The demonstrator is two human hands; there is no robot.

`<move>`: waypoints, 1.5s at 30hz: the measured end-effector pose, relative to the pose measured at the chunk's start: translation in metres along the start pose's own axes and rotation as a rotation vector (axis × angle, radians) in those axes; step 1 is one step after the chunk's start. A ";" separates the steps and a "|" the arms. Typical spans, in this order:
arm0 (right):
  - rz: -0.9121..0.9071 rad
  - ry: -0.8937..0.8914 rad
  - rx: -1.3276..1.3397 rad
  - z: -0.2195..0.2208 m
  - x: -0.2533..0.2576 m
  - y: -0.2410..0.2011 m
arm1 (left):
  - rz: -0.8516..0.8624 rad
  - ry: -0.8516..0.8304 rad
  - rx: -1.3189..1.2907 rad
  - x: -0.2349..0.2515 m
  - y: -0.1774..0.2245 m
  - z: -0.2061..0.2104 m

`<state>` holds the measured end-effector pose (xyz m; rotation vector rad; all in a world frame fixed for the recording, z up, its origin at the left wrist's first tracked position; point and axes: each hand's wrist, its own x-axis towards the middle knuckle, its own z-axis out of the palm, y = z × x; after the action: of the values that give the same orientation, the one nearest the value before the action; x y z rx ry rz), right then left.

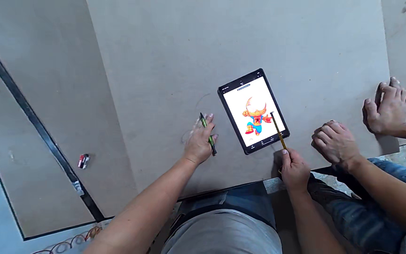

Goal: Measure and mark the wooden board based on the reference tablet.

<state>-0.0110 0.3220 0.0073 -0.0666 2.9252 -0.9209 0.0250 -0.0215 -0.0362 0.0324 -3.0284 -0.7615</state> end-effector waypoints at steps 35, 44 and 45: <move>0.029 0.070 -0.064 0.022 0.011 -0.010 | 0.044 0.033 0.026 0.003 -0.001 0.006; 0.033 0.054 -0.064 0.022 0.010 -0.009 | 0.049 0.042 0.035 0.002 -0.002 0.007; 0.032 0.053 -0.069 0.022 0.010 -0.009 | 0.046 0.040 0.035 0.002 -0.001 0.007</move>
<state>-0.0190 0.3015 -0.0062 0.0006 2.9967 -0.8300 0.0232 -0.0193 -0.0428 -0.0204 -2.9931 -0.6966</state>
